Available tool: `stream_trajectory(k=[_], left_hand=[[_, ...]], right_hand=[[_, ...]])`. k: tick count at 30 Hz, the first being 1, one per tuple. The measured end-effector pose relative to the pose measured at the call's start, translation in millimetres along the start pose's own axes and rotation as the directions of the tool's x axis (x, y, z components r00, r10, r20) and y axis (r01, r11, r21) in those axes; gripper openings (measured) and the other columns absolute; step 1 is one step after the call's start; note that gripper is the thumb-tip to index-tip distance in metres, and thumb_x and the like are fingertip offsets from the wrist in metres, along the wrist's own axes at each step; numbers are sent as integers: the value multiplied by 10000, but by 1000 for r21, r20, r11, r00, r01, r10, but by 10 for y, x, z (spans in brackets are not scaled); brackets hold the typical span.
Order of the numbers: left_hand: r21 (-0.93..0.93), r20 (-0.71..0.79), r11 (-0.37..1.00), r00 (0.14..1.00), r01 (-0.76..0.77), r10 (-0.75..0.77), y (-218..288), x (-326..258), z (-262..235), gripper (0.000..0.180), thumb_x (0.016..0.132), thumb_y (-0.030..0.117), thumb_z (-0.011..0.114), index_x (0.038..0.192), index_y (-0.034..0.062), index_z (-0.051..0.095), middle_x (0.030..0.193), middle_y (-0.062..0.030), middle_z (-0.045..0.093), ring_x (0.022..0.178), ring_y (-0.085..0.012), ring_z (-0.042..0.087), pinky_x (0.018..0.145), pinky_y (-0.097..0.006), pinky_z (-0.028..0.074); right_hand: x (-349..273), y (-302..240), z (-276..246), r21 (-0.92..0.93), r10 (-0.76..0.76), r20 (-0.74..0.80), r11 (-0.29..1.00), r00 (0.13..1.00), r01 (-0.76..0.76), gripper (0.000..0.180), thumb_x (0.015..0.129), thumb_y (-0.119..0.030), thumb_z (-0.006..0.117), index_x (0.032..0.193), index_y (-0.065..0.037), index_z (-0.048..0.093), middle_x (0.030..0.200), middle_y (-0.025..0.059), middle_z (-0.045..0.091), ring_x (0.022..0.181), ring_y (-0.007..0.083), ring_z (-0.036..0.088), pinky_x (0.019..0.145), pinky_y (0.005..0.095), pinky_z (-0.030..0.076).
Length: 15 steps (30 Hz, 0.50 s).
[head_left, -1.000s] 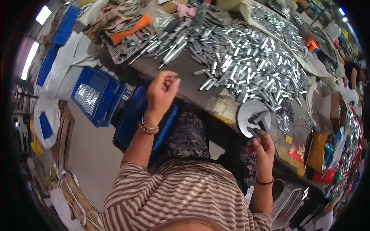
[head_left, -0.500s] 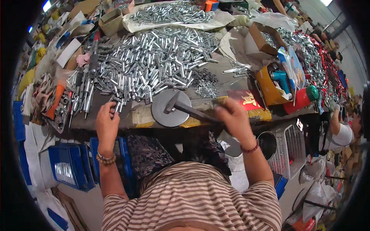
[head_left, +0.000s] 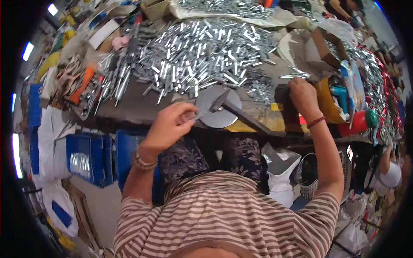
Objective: The person assembles metal components by inserting pins into metal tubes and hammering them on a round metal platform, then places the assembled pieces into a blue tray.
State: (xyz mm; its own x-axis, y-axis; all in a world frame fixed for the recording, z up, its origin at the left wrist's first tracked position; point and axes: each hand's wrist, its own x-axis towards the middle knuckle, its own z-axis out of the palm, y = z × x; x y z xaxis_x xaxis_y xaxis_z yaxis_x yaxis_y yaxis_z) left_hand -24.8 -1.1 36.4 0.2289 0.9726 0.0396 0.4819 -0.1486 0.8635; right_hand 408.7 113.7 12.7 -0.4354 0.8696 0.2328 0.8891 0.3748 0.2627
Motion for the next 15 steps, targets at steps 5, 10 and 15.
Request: stream_trajectory(k=[5, 10, 15], left_hand=[[95, 115, 993, 992, -69, 58, 40, 129, 152, 263, 890, 5, 704, 1145, 65, 732, 947, -51, 636, 814, -152, 635, 734, -292, 524], [328, 91, 914, 971, -238, 220, 33, 121, 168, 231, 886, 57, 706, 1111, 91, 743, 984, -75, 632, 925, -257, 651, 799, -372, 531], [391, -4, 891, 967, -231, 253, -80, 95, 305, 182, 881, 104, 742, 1063, 102, 753, 983, -71, 629, 951, -285, 648, 817, -397, 530]], right_hand=[[11, -720, -432, 521, 230, -85, 840, 969, -154, 100, 882, -23, 678, 952, -36, 609, 984, 87, 715, 847, 265, 733, 748, 376, 588], [-197, -1646, -602, 863, 141, 394, -395, 908, -313, 84, 941, 52, 671, 991, 2, 626, 930, 47, 726, 889, 120, 719, 785, 270, 578], [-246, -1813, -597, 846, 105, -74, 534, 992, 7, 129, 842, -2, 750, 949, -29, 682, 902, 54, 697, 794, 260, 705, 698, 364, 568]])
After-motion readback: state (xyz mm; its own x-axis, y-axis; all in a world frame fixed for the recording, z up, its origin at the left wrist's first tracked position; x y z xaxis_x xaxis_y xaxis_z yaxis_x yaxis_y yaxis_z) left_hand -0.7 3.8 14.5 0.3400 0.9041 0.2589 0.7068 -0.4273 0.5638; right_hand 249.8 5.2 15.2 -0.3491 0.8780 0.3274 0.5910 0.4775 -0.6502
